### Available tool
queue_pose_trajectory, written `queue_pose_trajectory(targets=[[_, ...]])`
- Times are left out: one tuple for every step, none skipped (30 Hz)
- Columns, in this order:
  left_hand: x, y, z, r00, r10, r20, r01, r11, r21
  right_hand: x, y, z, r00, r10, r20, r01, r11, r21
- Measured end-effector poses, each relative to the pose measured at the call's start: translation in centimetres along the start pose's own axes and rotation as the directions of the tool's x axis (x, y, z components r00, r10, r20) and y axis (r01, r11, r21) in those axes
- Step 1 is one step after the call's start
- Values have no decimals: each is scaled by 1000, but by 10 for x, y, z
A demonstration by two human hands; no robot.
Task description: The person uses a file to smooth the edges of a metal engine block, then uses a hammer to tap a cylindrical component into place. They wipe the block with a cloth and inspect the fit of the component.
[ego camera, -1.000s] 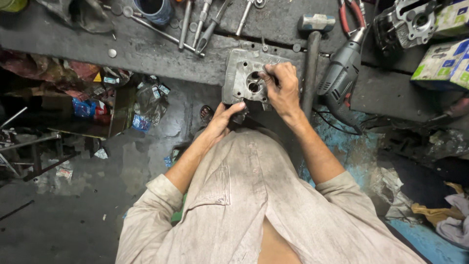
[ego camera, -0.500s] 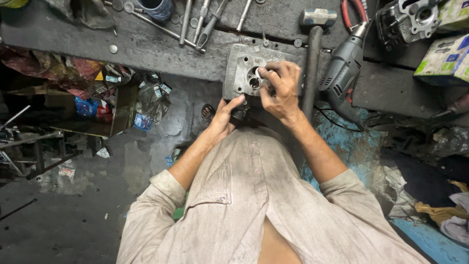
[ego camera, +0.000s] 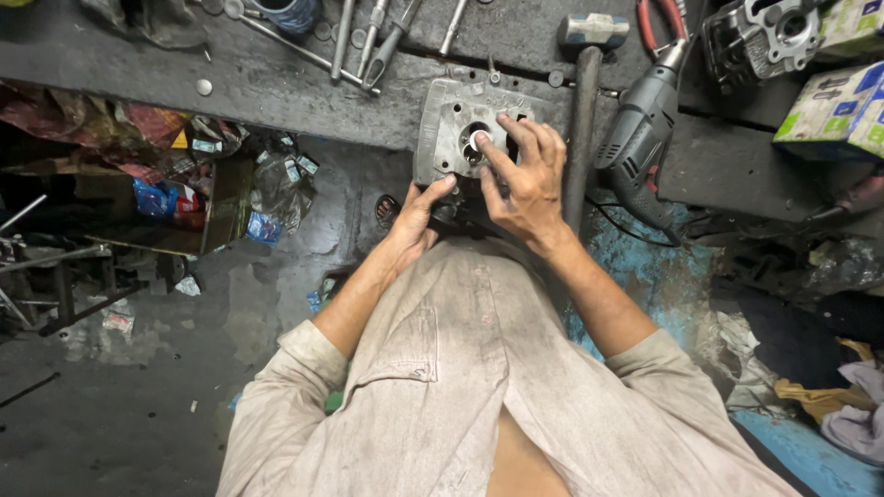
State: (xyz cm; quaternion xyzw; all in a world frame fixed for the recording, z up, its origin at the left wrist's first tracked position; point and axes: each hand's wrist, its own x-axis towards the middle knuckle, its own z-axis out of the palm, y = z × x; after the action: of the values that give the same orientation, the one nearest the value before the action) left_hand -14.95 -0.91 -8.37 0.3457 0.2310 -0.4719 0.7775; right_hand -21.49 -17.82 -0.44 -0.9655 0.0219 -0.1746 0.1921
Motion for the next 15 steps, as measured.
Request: queue_pose_trajectory(targets=[[-1,1,0,1000,-9,-3,9,1000,3,-2,-2,2,1000,2,24,-2,999,-35],[-2,2,1,1000,-13,3,13,1000,1,-4,-5,3,999,5,45,-2,998,-71],[-2,3,1,1000,-12,12,12,1000,0,-4,-6,4,998,5,62,2,994,-107],[-3,3,1,1000,-14,19,14,1000,-2,-5,-7,5,997,9,79,-2,995,-99],[-2,3,2,1000,-10,16,10,1000,-4,-5,-7,5,995,13,95,-4,996,-94],[-3,3,2,1000,-6,12,6,1000,-2,-5,-8,4,994,18,108,-9,996,-89],[-2,3,2,1000,-3,14,3,1000,-1,-5,-6,3,992,24,121,-14,997,-80],[-1,3,2,1000,7,14,-7,1000,0,-4,-5,1,991,26,134,-16,997,-70],[-1,2,2,1000,15,6,-15,1000,-3,-4,-4,-2,988,27,154,-19,998,-55],[-1,0,1,1000,17,-6,-17,1000,-7,-3,-2,-5,985,26,171,-20,999,-37],[-1,-1,0,1000,19,-12,-19,1000,0,-3,-1,-7,982,26,188,-22,1000,-20],[0,-2,0,1000,25,-14,-24,1000,8,-2,2,-11,980,22,199,-22,1000,-5],[0,-3,0,999,33,-16,-33,999,16,-1,3,-12,979,23,201,-27,999,19],[0,-4,0,999,34,-19,-34,999,13,0,4,-14,979,25,204,-35,998,45],[0,-4,-1,999,33,-24,-33,999,9,1,3,-14,977,28,210,-44,996,71]])
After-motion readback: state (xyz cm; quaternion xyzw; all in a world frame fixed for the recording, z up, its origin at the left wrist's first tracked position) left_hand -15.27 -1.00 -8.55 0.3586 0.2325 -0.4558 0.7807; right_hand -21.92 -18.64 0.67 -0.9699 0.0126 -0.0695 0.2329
